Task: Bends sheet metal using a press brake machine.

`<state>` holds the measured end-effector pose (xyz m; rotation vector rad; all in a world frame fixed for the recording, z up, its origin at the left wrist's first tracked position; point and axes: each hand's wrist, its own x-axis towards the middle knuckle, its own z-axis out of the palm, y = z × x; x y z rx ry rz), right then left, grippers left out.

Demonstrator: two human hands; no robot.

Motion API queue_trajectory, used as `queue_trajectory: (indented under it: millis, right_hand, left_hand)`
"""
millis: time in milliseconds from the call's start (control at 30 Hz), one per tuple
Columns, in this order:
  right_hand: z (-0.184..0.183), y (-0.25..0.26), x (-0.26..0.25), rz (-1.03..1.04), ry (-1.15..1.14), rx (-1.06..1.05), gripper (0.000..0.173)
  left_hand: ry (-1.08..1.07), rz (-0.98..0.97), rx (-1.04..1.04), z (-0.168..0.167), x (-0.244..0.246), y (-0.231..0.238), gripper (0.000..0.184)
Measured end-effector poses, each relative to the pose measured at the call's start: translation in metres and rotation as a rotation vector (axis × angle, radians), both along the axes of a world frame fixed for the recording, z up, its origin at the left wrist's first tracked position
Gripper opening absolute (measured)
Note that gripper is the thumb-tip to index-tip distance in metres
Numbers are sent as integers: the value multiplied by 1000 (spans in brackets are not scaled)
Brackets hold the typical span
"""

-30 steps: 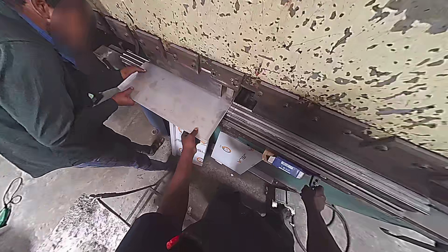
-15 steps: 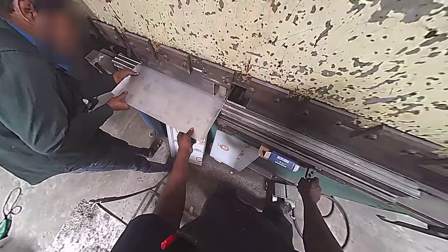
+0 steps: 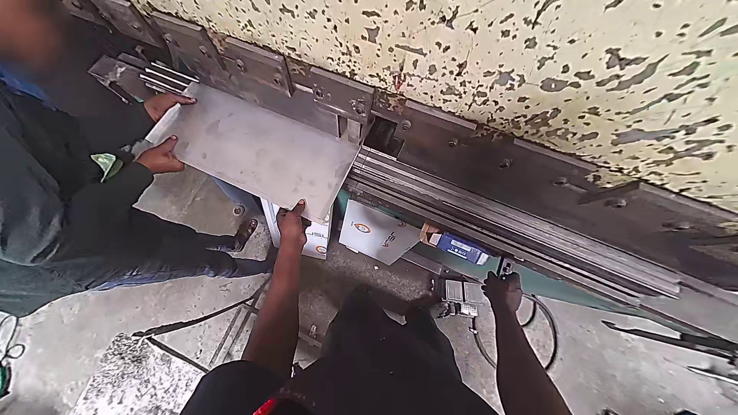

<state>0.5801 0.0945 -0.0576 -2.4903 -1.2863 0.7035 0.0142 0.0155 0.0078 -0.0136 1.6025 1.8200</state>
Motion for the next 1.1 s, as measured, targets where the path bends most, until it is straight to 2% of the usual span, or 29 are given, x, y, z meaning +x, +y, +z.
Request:
queue_trajectory:
  millis: [267, 333, 400, 467, 533, 600, 700, 800, 900, 1000, 1100]
  right_hand:
    - [1, -1, 2, -18, 131, -2, 59]
    - [12, -4, -2, 23, -1, -14, 69]
    - [39, -11, -16, 112, -241, 36, 83]
    - [74, -20, -49, 232, -363, 213, 71]
    - [107, -31, -101, 449, -189, 342, 48]
    - [122, -24, -160, 661, 62, 345, 31]
    - [114, 14, -255, 779, 511, 258, 31]
    - [111, 55, -349, 659, 753, 30, 45]
    - [111, 84, -414, 343, 975, -163, 52]
    - [110, 91, -439, 145, 1067, -152, 56]
    - [107, 88, -446, 112, 1066, -101, 57]
  left_hand:
    - [17, 3, 32, -7, -2, -1, 40]
    - [26, 6, 39, -9, -2, -1, 43]
    - [21, 19, 35, -11, -1, 0, 44]
    - [14, 49, 43, -10, -2, 2, 43]
    - [10, 47, 53, -11, -2, 0, 43]
    - [12, 39, 69, -13, 0, 0, 40]
    - [12, 34, 92, -12, 0, -1, 37]
    - [8, 37, 102, -11, 0, -1, 34]
    - [10, 27, 131, -9, 1, -1, 33]
    - [15, 29, 175, -9, 1, -2, 31]
    - [-3, 28, 182, -7, 2, -2, 27]
